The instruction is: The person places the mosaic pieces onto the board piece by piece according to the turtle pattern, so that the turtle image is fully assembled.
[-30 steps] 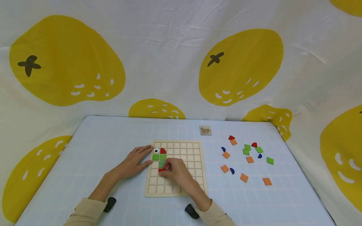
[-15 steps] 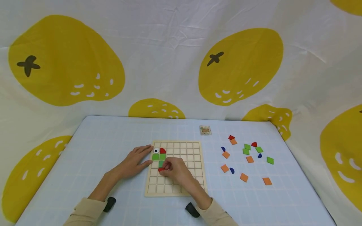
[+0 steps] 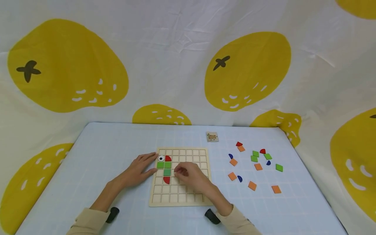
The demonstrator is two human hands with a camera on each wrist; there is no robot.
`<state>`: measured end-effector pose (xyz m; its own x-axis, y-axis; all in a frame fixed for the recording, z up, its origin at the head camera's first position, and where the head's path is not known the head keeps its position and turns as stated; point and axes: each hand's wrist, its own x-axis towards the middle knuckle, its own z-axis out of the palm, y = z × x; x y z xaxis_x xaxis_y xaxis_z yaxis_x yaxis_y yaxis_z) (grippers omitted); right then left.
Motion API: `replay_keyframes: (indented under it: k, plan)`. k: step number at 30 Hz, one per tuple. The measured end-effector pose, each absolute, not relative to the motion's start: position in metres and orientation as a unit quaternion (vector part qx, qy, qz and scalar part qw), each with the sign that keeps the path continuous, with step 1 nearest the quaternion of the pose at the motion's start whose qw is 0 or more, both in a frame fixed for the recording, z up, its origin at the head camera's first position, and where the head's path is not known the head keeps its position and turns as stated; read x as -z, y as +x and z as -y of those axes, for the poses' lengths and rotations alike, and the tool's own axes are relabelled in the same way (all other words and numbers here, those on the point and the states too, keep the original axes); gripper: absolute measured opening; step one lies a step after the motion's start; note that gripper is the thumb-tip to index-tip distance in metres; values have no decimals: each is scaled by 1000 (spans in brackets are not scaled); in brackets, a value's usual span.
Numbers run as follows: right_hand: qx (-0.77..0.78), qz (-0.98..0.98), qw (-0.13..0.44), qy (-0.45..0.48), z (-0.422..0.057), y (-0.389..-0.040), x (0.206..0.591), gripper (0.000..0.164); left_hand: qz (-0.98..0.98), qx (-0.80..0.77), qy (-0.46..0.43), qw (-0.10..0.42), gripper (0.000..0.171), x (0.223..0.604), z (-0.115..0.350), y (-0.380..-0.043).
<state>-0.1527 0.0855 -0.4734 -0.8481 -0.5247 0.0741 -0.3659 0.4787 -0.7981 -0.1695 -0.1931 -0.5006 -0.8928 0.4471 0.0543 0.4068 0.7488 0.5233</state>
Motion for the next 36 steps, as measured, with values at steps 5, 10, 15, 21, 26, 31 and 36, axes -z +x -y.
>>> replay_keyframes:
  k: [5,10,15,21,26,31,36]
  plan:
    - [431,-863,72,-253,-102,-157,472,10,-934,-271,231,35,65,502,194,-170]
    - [423,-873,51,-237,-119,-160,472,11,-934,-271,231,35,65,504,194,-170]
    - [421,-882,31,-209,-138,-161,474,10,-935,-269,230,35,65,503,193,-169]
    - [408,-897,2,-171,-161,-163,476,10,-935,-268,229,37,64,501,193,-169]
    - [401,-907,-11,-128,-178,-163,477,12,-933,-271,235,29,64,501,194,-169]
    - [390,-915,-26,-100,-196,-163,477,14,-932,-269,242,26,63,502,193,-170]
    - [384,-920,-30,-73,-214,-163,478,19,-931,-272,241,26,64,502,193,-170]
